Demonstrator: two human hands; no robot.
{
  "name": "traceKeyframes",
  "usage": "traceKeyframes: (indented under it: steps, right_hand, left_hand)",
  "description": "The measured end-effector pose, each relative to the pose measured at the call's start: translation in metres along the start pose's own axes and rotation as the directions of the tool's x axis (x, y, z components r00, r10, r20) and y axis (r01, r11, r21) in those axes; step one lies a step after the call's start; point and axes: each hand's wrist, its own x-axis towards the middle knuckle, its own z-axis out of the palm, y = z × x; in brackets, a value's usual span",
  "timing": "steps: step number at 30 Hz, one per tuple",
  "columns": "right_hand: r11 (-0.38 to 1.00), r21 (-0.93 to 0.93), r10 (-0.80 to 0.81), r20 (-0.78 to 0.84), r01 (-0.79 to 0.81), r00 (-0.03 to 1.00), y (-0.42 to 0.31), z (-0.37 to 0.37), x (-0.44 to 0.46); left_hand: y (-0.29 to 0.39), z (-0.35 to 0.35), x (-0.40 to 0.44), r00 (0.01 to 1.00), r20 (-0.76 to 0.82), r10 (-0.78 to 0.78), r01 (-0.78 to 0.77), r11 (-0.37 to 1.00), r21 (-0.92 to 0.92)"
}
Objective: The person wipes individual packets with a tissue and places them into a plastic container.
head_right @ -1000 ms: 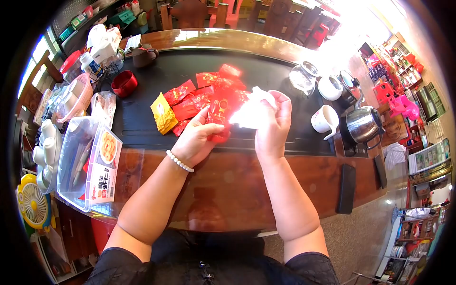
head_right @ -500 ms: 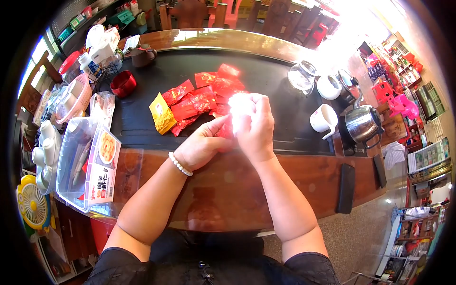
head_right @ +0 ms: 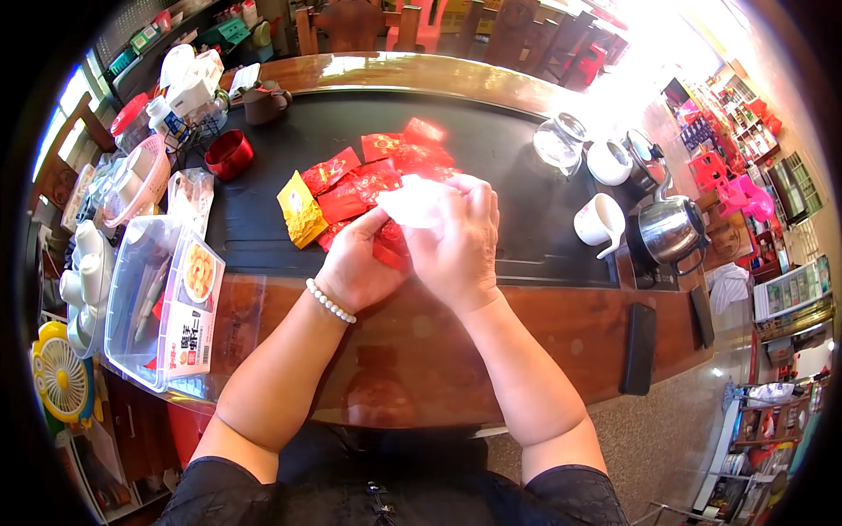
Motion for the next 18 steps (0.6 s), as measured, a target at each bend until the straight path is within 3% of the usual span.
traceKeyframes:
  steps: [2, 6, 9, 10, 14, 18]
  right_hand:
    - [0.999, 0.0, -0.041, 0.022, 0.041, 0.999, -0.005, -0.002, 0.003]
    - [0.97, 0.241, -0.005, 0.076, -0.014, 0.997, -0.004, 0.003, -0.001]
    - [0.936, 0.35, -0.085, 0.106, 0.043, 0.991, -0.016, 0.0, 0.0]
    - [0.93, 0.361, -0.123, 0.135, 0.067, 0.983, -0.017, 0.003, -0.003]
    - [0.946, 0.321, -0.107, 0.172, 0.047, 0.979, -0.015, 0.002, -0.004]
    - [0.981, 0.192, -0.048, 0.12, 0.025, 0.992, -0.001, -0.005, 0.002]
  left_hand:
    - [0.002, -0.001, 0.001, 0.999, -0.035, -0.006, 0.004, 0.997, -0.075]
    - [-0.001, -0.009, 0.005, 0.999, -0.025, -0.028, 0.022, 0.978, -0.206]
    - [-0.001, -0.032, 0.012, 0.945, 0.328, 0.003, 0.133, 0.911, -0.391]
    - [0.003, -0.033, 0.009, 0.953, 0.297, -0.061, 0.184, 0.895, -0.407]
    - [0.005, -0.015, 0.008, 0.999, -0.007, -0.034, 0.029, 0.93, -0.366]
    - [0.009, 0.007, 0.005, 0.992, -0.124, 0.009, -0.045, 0.956, -0.288]
